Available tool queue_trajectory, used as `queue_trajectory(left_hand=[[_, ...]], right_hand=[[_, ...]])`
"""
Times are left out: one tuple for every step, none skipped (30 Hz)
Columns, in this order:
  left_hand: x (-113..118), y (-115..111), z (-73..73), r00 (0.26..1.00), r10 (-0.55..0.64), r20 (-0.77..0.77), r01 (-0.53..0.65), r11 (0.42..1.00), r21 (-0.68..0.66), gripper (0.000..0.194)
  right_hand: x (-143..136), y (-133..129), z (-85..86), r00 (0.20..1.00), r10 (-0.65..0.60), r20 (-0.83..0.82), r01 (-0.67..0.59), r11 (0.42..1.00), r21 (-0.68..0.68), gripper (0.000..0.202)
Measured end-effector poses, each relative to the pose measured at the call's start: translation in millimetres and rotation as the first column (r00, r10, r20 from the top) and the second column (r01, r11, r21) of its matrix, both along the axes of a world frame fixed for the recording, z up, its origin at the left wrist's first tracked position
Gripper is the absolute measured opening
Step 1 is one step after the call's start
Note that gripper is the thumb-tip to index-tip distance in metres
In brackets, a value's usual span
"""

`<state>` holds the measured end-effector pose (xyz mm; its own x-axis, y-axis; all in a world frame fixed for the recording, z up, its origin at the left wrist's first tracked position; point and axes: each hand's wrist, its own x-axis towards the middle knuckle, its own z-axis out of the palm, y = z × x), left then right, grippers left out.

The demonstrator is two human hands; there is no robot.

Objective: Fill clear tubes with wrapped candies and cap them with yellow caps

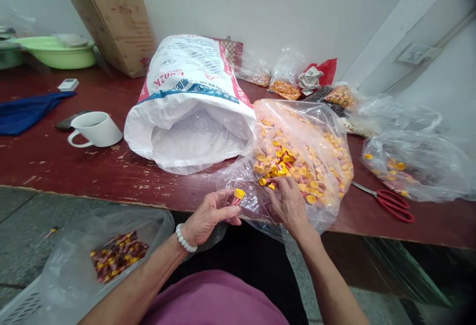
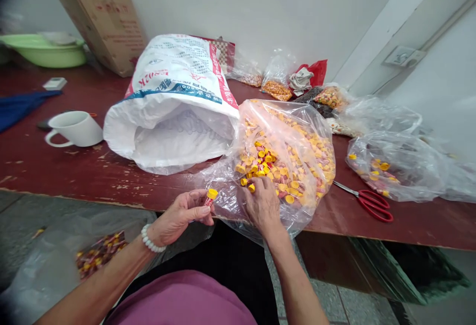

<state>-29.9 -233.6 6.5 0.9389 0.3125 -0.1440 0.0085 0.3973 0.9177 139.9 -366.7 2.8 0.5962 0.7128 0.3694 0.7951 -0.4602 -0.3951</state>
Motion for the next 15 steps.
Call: queue_trajectory(left_hand=[[0.0,1.4,-0.9,1.0,0.006,-0.012,-0.006,1.0,0.001,0.028],[0.0,1.9,-2.0,1.0,0.01,-0.025,-0.01,1.0,0.003,0.029],[0.3,1.6,-3.0,0.999,0.013,-0.038,-0.012,1.0,0.008,0.03],[0.8,0.7,-3.9,0.999,0.014,-0.049,-0.013,1.0,0.02,0.03],[1.6,-0.6,-4.6,0.998,0.016,-0.058,-0.014,0.999,0.037,0.031],[2.6,-1.9,-5.1,0.997,0.021,-0.069,-0.017,0.998,0.058,0.031],[3.7,-3.2,-5.4,0.996,0.028,-0.081,-0.021,0.996,0.085,0.032],[4.7,-4.3,-5.4,0.995,0.035,-0.092,-0.024,0.993,0.116,0.032],[5.5,-5.1,-5.3,0.994,0.041,-0.106,-0.025,0.988,0.149,0.033],[6.2,-5.6,-5.1,0.992,0.047,-0.121,-0.024,0.983,0.182,0.033],[6.6,-5.9,-4.7,0.989,0.049,-0.137,-0.019,0.977,0.214,0.035],[6.9,-6.1,-4.2,0.987,0.051,-0.154,-0.012,0.969,0.245,0.036],[7.0,-6.3,-3.8,0.984,0.053,-0.168,-0.005,0.961,0.277,0.037],[7.0,-6.4,-3.5,0.983,0.055,-0.177,0.002,0.95,0.311,0.036],[7.0,-6.6,-3.3,0.982,0.059,-0.178,0.006,0.938,0.347,0.035]], right_hand=[[8.6,2.2,-6.5,0.996,-0.064,0.06,0.069,0.994,-0.079,0.023],[15.1,4.3,-12.8,0.99,-0.104,0.099,0.118,0.982,-0.15,0.025],[19.7,6.1,-18.6,0.985,-0.128,0.116,0.149,0.968,-0.201,0.027],[22.5,7.7,-23.5,0.982,-0.146,0.12,0.17,0.958,-0.233,0.028],[24.0,9.0,-27.1,0.979,-0.163,0.124,0.191,0.947,-0.257,0.028],[24.6,10.0,-29.6,0.977,-0.178,0.119,0.205,0.941,-0.269,0.026],[24.8,10.9,-30.9,0.976,-0.192,0.107,0.214,0.94,-0.267,0.023],[24.8,11.8,-31.3,0.973,-0.208,0.098,0.227,0.936,-0.269,0.022],[24.9,12.8,-30.9,0.97,-0.225,0.09,0.241,0.932,-0.271,0.021],[25.0,14.0,-30.1,0.967,-0.242,0.084,0.256,0.927,-0.274,0.023],[25.3,15.3,-29.2,0.963,-0.257,0.08,0.269,0.922,-0.277,0.026],[25.7,16.7,-28.2,0.96,-0.268,0.077,0.279,0.918,-0.281,0.029],[26.1,18.1,-27.4,0.958,-0.277,0.073,0.286,0.915,-0.286,0.032],[26.7,19.5,-26.6,0.957,-0.282,0.067,0.289,0.912,-0.291,0.032],[27.2,20.6,-26.0,0.957,-0.286,0.058,0.29,0.91,-0.296,0.032]])
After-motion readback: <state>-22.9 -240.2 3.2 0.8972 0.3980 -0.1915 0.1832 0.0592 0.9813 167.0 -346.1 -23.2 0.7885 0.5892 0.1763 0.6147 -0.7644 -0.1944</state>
